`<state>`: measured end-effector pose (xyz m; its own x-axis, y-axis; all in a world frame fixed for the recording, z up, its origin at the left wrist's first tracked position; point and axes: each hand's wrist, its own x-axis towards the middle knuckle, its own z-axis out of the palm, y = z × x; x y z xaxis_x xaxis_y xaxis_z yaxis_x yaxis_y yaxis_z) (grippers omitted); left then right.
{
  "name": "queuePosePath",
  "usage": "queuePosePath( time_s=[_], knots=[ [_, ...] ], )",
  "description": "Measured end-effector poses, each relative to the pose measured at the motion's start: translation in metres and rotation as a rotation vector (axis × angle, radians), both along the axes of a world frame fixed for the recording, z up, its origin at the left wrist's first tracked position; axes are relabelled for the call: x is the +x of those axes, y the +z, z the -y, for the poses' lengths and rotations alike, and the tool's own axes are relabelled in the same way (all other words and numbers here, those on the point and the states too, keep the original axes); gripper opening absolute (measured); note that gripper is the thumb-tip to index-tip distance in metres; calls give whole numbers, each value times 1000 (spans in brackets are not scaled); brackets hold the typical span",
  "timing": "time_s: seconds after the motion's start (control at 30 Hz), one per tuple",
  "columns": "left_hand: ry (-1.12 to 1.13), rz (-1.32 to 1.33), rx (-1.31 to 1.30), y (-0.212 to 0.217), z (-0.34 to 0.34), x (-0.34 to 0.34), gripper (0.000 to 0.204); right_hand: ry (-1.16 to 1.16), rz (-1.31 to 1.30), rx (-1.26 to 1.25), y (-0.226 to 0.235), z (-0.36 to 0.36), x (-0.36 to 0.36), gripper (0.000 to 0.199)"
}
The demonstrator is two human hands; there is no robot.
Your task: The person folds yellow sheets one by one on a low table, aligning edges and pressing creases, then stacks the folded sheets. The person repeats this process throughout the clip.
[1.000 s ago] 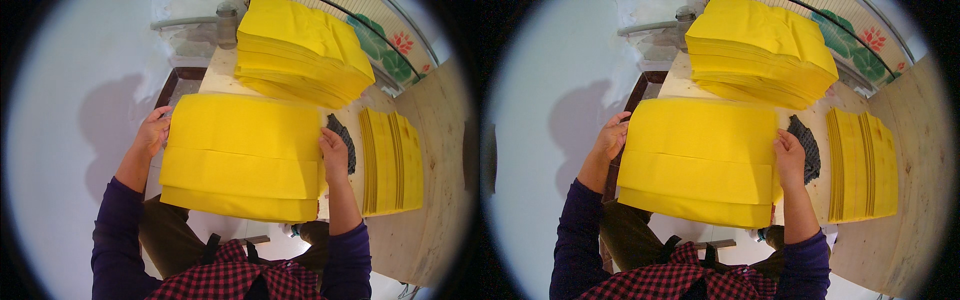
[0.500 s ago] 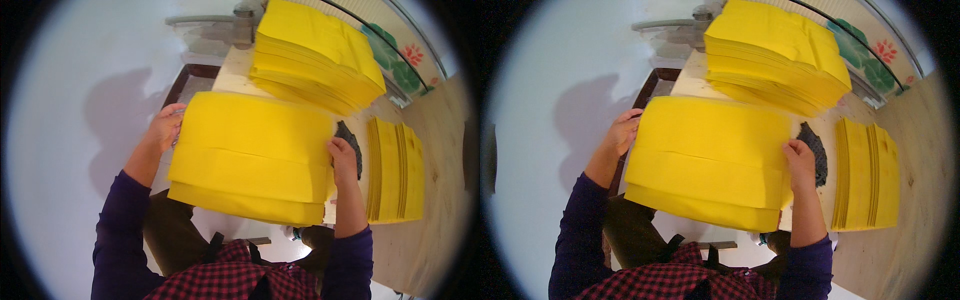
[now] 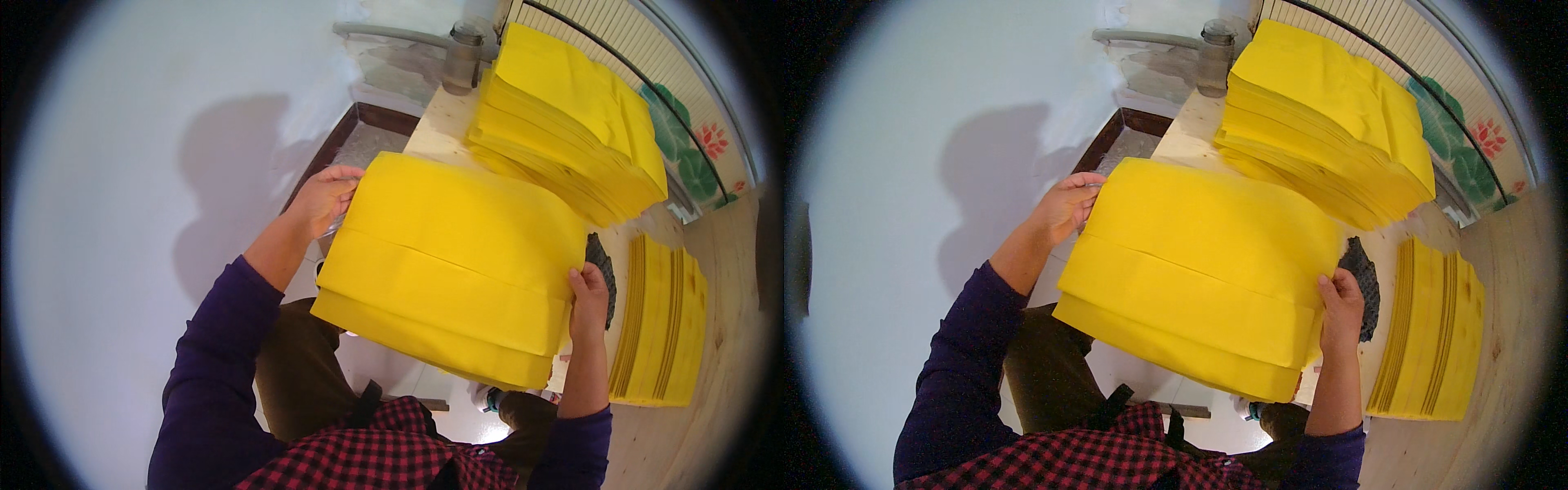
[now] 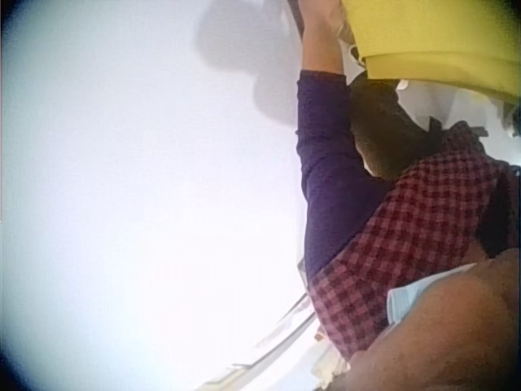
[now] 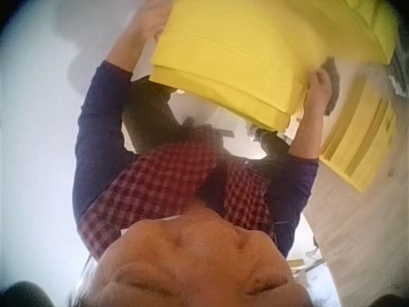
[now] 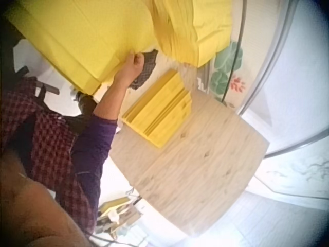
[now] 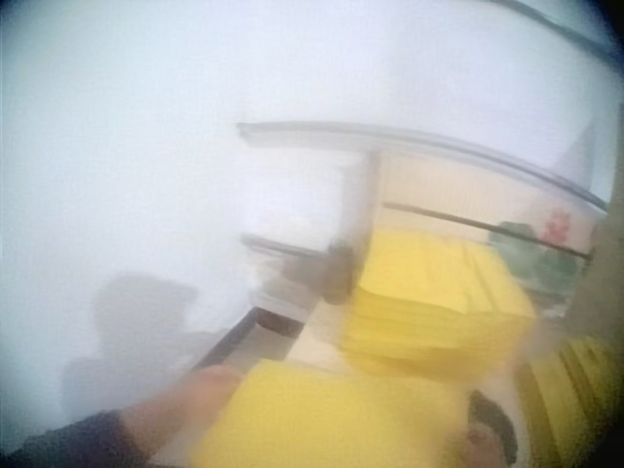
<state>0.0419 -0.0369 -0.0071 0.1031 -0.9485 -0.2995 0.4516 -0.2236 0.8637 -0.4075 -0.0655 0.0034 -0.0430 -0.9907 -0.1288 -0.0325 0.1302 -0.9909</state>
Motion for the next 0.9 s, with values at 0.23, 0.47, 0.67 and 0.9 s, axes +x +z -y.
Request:
queuePosePath(
  time_s=[0.23,0.47,0.67,0.9],
  knots=[
    [0,6,43,8,1,-4,30,23,11,-56,-7,-4,-7,11],
    [-15,53,70,11,2,-6,42,152,132,-203,-18,-4,-16,23],
    [1,30,53,6,3,-5,39,236,203,-235,-25,-4,-23,25],
    [-47,19,64,2,4,4,20,242,203,-209,-25,-5,-26,20]
  ],
)
